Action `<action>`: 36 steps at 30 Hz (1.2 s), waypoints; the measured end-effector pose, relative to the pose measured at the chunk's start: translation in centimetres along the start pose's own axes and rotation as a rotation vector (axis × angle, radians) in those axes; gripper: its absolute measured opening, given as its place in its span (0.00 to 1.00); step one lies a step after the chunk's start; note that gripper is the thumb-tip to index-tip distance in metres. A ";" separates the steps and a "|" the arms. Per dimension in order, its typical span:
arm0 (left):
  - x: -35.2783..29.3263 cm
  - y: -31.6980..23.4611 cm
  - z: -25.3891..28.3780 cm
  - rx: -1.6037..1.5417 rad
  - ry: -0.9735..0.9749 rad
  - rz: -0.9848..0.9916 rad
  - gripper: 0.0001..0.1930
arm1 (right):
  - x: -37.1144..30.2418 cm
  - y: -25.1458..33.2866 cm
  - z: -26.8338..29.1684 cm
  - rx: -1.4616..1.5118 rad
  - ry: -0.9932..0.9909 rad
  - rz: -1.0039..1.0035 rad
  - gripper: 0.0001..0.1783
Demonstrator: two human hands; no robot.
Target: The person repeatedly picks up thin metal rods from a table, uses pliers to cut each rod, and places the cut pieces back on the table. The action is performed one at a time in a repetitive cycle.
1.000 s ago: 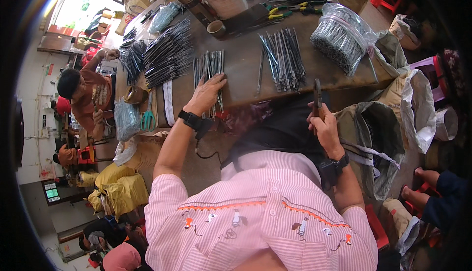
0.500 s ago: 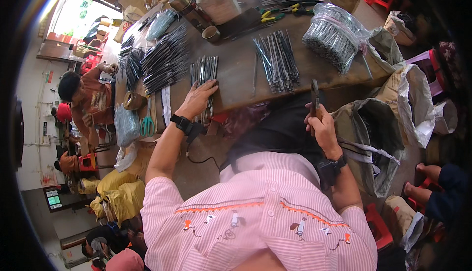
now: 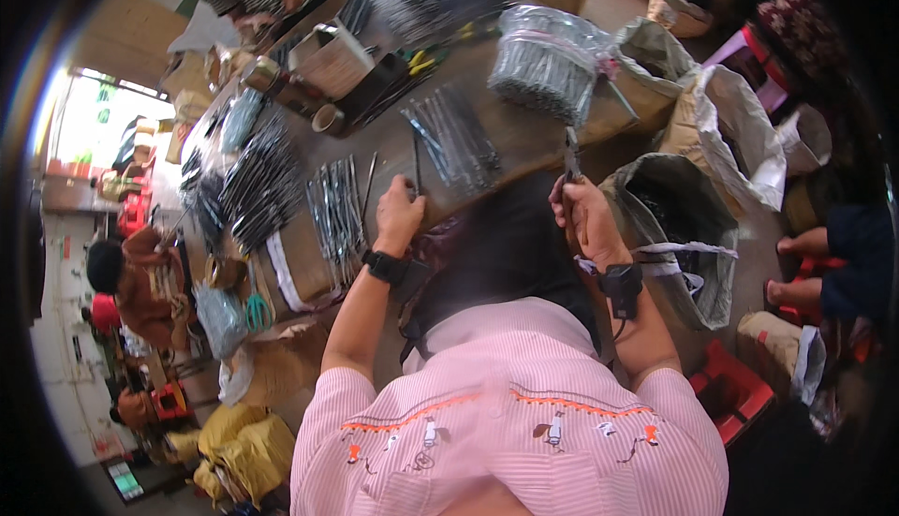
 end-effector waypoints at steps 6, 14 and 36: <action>-0.4 3.0 1.2 -1.219 0.377 0.330 0.08 | 1.2 3.5 3.8 0.446 -0.047 0.111 0.15; -4.9 0.5 4.2 -1.627 0.444 0.477 0.08 | 8.1 5.2 6.9 -0.618 -0.384 0.291 0.10; -8.6 -0.6 5.2 -1.625 0.433 0.431 0.06 | 9.1 6.3 9.2 -0.232 -0.423 0.142 0.07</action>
Point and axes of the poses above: each hand's wrist, its own x-axis towards the middle knuckle, its own z-axis out of the back of the hand, y = z × x, the point moved 2 cm from there along x, towards the middle knuckle, and after that the axes turned 5 degrees about y, right-handed, at the moved point
